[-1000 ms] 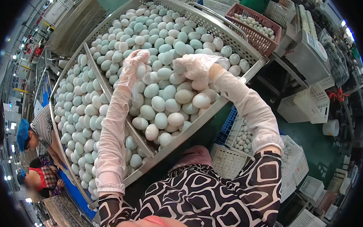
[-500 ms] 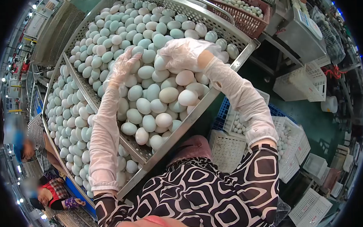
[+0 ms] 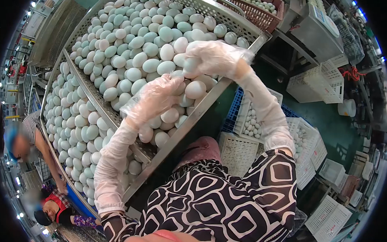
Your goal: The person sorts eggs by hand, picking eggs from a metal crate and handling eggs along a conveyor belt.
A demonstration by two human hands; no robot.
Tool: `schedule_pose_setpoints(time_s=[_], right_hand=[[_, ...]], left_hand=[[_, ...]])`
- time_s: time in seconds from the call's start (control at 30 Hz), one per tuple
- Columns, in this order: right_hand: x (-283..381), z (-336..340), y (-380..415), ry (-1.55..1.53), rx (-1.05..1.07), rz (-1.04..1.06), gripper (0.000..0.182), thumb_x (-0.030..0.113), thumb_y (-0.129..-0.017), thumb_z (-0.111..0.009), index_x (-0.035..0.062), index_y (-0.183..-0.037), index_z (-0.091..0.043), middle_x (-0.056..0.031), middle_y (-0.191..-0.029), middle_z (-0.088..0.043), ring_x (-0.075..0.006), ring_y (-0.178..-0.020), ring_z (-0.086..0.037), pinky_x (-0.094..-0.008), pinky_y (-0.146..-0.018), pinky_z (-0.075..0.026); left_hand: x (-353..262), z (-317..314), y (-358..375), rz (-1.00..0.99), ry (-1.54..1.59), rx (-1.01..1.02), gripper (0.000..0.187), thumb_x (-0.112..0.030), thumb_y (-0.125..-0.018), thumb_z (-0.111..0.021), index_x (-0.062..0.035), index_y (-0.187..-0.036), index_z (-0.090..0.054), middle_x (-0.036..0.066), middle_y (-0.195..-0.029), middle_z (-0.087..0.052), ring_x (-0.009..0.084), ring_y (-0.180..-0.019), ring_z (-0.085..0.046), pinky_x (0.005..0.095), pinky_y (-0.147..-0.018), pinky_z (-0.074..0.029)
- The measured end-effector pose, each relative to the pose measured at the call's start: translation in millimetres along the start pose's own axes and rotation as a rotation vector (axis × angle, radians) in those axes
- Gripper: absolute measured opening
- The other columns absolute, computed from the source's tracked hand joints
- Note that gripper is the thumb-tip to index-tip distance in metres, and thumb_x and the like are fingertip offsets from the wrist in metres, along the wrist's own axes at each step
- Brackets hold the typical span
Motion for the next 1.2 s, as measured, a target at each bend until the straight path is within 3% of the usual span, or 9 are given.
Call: schedule_pose_setpoints(time_s=[0.13, 0.27, 0.4, 0.67, 0.77, 0.8, 0.9, 1.07, 1.2], right_hand=[[-16.0, 3.6, 33.7, 0.146, 0.198, -0.233, 0.049, 0.025, -0.078, -0.076, 0.0101, -0.124, -0.072, -0.0153, -0.111, -0.073, -0.0347, -0.108, -0.066, -0.0424, -0.096, -0.052], [-11.5, 1.7, 34.3, 0.132, 0.178, -0.141, 0.036, 0.024, -0.086, -0.071, 0.0091, -0.119, -0.074, -0.016, -0.111, -0.073, -0.0343, -0.101, -0.068, -0.0423, -0.091, -0.054], [-3.1, 7.3, 31.2, -0.059, -0.118, -0.043, 0.031, 0.019, -0.09, -0.067, 0.0091, -0.119, -0.073, -0.0147, -0.105, -0.073, -0.0334, -0.098, -0.069, -0.0382, -0.087, -0.056], [70.0, -42.8, 16.7, -0.065, 0.253, 0.107, 0.034, 0.018, -0.078, -0.072, 0.0122, -0.11, -0.077, -0.012, -0.088, -0.072, -0.031, -0.09, -0.069, -0.0409, -0.081, -0.056], [77.2, -44.4, 17.1, -0.148, 0.332, 0.088, 0.035, 0.016, -0.079, -0.076, 0.0132, -0.114, -0.076, -0.01, -0.101, -0.073, -0.0275, -0.092, -0.071, -0.0389, -0.082, -0.056], [77.9, -36.4, 21.3, -0.179, 0.362, 0.02, 0.038, 0.017, -0.08, -0.075, 0.0123, -0.117, -0.074, -0.0104, -0.105, -0.073, -0.0293, -0.096, -0.071, -0.0397, -0.084, -0.056], [62.2, -26.7, 31.9, 0.035, 0.073, 0.15, 0.043, 0.019, -0.081, -0.073, 0.0103, -0.123, -0.071, -0.011, -0.109, -0.073, -0.0309, -0.099, -0.07, -0.0404, -0.087, -0.055], [59.4, -26.0, 38.8, -0.316, 0.108, 0.055, 0.036, 0.022, -0.088, -0.071, 0.0075, -0.121, -0.073, -0.0162, -0.108, -0.073, -0.0344, -0.102, -0.069, -0.0416, -0.088, -0.056], [60.5, -29.9, 27.8, -0.112, 0.084, 0.167, 0.029, 0.023, -0.092, -0.067, 0.0106, -0.117, -0.075, -0.0148, -0.105, -0.074, -0.0333, -0.095, -0.071, -0.0403, -0.087, -0.056]], left_hand=[[-24.3, 16.2, 11.2, -0.006, 0.036, 0.038, 0.046, -0.013, -0.08, -0.075, -0.0108, -0.124, -0.062, 0.017, -0.103, -0.065, 0.039, -0.096, -0.065, 0.0472, -0.082, -0.054], [-37.4, 37.4, 29.4, -0.034, 0.121, 0.049, 0.045, -0.013, -0.08, -0.076, -0.0114, -0.123, -0.063, 0.016, -0.102, -0.066, 0.039, -0.097, -0.065, 0.0469, -0.08, -0.053], [-44.5, 38.8, 74.7, 0.074, 0.111, 0.059, 0.049, -0.012, -0.077, -0.08, -0.0102, -0.123, -0.062, 0.015, -0.108, -0.067, 0.038, -0.1, -0.067, 0.0459, -0.082, -0.055], [-47.3, 28.7, 110.2, 0.174, 0.177, 0.116, 0.047, -0.01, -0.076, -0.078, -0.0063, -0.122, -0.065, 0.015, -0.111, -0.068, 0.0364, -0.102, -0.068, 0.044, -0.085, -0.056], [-38.0, 37.5, 111.1, 0.206, 0.21, 0.106, 0.04, -0.009, -0.079, -0.075, -0.0046, -0.117, -0.068, 0.016, -0.106, -0.069, 0.0364, -0.097, -0.068, 0.0431, -0.082, -0.056], [-31.6, 51.1, 113.7, 0.097, 0.216, -0.116, 0.034, -0.01, -0.082, -0.074, -0.0037, -0.115, -0.069, 0.016, -0.1, -0.069, 0.0365, -0.093, -0.067, 0.0432, -0.079, -0.056], [-20.1, 63.2, 89.4, 0.193, 0.022, -0.128, 0.027, -0.009, -0.084, -0.072, -0.0036, -0.11, -0.068, 0.017, -0.098, -0.067, 0.0373, -0.091, -0.067, 0.0443, -0.078, -0.055], [-18.3, 21.3, 63.6, 0.086, 0.116, -0.088, 0.017, -0.009, -0.086, -0.069, -0.0039, -0.102, -0.069, 0.016, -0.094, -0.066, 0.0367, -0.091, -0.066, 0.0449, -0.079, -0.054], [-13.3, 8.8, 83.6, 0.096, 0.052, -0.03, 0.015, -0.008, -0.084, -0.068, -0.0048, -0.099, -0.071, 0.014, -0.092, -0.067, 0.0366, -0.09, -0.066, 0.0441, -0.08, -0.055]])
Point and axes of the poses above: each hand's wrist, its own y-axis away from the middle knuckle, its own z-axis out of the back of the hand, x = y × z, the point moved 7 cm from there along -y, towards the middle knuckle
